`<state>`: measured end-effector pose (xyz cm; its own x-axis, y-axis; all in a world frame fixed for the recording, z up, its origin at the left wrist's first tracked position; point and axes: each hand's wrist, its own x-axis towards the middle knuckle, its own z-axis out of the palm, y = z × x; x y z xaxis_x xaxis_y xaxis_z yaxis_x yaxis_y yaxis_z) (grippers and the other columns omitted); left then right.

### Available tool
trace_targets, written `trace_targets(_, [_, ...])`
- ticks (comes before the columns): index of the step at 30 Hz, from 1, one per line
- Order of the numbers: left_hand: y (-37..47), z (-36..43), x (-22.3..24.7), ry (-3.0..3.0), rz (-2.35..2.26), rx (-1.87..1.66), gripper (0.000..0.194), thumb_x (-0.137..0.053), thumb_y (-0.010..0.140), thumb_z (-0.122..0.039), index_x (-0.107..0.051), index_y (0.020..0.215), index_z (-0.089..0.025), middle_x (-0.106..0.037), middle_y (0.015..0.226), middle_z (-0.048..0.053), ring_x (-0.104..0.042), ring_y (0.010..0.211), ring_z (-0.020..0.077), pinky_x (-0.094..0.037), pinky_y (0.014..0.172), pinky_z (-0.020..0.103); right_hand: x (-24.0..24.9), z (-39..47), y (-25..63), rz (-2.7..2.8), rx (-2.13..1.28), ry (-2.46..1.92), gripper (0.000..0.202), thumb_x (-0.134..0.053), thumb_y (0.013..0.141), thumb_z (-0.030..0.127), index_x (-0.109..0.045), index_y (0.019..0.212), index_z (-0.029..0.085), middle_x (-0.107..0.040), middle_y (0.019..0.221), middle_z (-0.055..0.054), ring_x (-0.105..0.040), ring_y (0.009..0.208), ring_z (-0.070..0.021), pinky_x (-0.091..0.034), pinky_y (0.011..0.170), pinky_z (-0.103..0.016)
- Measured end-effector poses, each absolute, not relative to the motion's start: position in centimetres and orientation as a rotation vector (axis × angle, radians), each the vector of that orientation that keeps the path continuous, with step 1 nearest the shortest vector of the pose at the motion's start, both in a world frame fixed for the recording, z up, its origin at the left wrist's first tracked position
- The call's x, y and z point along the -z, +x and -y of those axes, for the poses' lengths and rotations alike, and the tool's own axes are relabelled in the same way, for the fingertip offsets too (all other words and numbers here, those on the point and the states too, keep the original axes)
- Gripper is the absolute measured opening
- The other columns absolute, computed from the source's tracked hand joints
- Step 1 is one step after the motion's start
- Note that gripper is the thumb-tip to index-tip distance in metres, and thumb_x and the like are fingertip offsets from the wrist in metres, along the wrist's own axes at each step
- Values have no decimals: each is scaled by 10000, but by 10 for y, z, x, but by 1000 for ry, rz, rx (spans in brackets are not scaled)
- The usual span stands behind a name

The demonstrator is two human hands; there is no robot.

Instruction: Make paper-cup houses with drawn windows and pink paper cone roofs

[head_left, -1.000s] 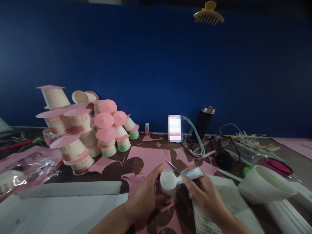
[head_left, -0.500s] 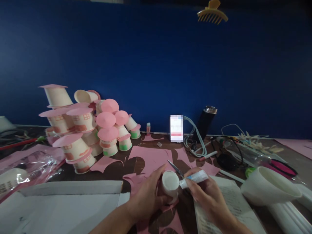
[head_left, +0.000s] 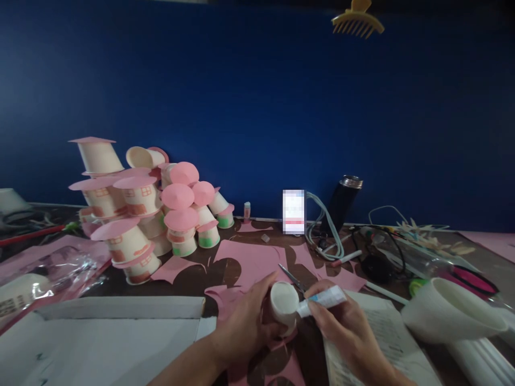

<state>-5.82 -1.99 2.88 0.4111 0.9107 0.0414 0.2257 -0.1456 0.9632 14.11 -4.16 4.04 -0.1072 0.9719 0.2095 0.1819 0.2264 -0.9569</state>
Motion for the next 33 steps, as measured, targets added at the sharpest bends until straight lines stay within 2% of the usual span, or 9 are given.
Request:
trace_targets(4, [-58,18,-29,1653,-1023,-826,794,-721,601,-112,-443,1327,-280,-538,1339,27,-491,1191,256,-369,1030,387,-48,45,139,1732,-800,-1181,133,-559,869,330,-588,845,203,-590,692,3,-544,619,-144,-438,574,-237])
trace_targets(9, [-58,16,-25,1641,-976,-853,844,-738,589,-109,-416,1349,-287,-539,1332,23,-488,1195,247,-363,1040,366,-47,46,141,1841,-617,-1226,70,-552,862,289,-574,866,223,-604,715,8,-568,633,-153,-453,609,-244])
trace_targets(17, [-58,18,-27,1639,-990,-871,793,-737,592,-106,-455,1314,-276,-542,1333,19,-491,1194,246,-356,1040,357,-48,45,142,1836,-623,-1271,106,-536,880,317,-566,835,227,-570,671,26,-529,604,-144,-417,584,-238])
trace_targets(26, [-59,19,-28,1669,-1008,-844,802,-731,629,-132,-416,1353,-267,-543,1344,53,-490,1217,265,-344,1061,408,-41,39,140,1621,-819,-1395,297,-566,855,449,-536,692,202,-548,619,16,-496,596,-143,-406,549,-237])
trace_targets(30, [-59,20,-27,1645,-1032,-863,808,-726,619,-105,-421,1348,-273,-557,1327,41,-501,1202,259,-345,1056,400,-40,34,140,1401,-1034,-1339,354,-599,828,504,-522,673,195,-469,522,54,-405,466,-84,-367,466,-208])
trace_targets(33, [-59,20,-30,1647,-1017,-831,783,-722,615,-101,-444,1328,-266,-581,1297,37,-520,1174,255,-360,1042,395,-39,30,142,1168,-1168,-1274,394,-635,789,545,-474,676,203,-336,436,110,-261,355,-37,-224,349,-173])
